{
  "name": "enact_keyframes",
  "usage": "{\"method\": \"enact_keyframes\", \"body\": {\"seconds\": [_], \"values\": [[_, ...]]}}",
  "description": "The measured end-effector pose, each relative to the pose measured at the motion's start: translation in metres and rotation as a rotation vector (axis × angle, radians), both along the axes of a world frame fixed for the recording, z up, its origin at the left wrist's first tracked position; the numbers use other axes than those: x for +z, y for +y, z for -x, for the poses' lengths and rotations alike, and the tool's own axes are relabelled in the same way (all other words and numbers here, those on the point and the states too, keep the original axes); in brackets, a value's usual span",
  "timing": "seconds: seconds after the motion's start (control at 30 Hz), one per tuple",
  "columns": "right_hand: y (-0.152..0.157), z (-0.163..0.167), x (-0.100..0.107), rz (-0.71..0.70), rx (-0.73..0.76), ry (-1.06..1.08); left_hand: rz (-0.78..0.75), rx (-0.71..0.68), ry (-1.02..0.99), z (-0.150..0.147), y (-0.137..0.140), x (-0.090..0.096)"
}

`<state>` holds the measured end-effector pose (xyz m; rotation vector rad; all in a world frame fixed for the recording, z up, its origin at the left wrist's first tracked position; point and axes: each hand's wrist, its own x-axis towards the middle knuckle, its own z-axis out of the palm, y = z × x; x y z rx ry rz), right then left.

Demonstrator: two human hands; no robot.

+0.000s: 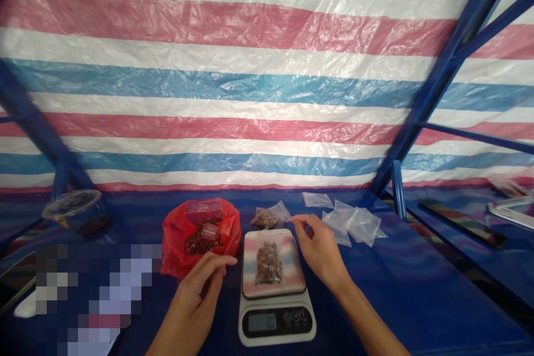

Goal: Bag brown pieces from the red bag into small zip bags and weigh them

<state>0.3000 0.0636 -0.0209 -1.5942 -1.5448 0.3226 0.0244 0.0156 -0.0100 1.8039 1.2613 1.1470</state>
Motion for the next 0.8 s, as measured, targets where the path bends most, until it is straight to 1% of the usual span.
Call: {"method": "enact_keyframes", "body": {"seconds": [0.1,0.3,0.47,0.63,0.73,0.8], "values": [[0.000,0.008,0.002,-0.019,0.023,0.009,0.007,-0.005,0.003,-0.002,0.000,0.001],[-0.002,0.020,0.005,-0.005,0.084,-0.052,-0.017,0.070,0.009,-0.005,0.002,-0.002],[-0.004,0.024,0.005,0.003,0.091,-0.101,-0.027,0.062,-0.012,-0.006,0.002,-0.002],[-0.006,0.026,0.005,0.082,0.108,-0.123,-0.016,0.055,-0.030,-0.006,0.001,-0.001],[-0.008,0.030,0.011,0.081,0.150,-0.065,0.010,0.055,-0.039,-0.007,0.002,0.001],[-0.011,0.036,0.018,0.070,0.243,0.050,0.043,0.064,-0.048,-0.009,0.003,0.001]]}}
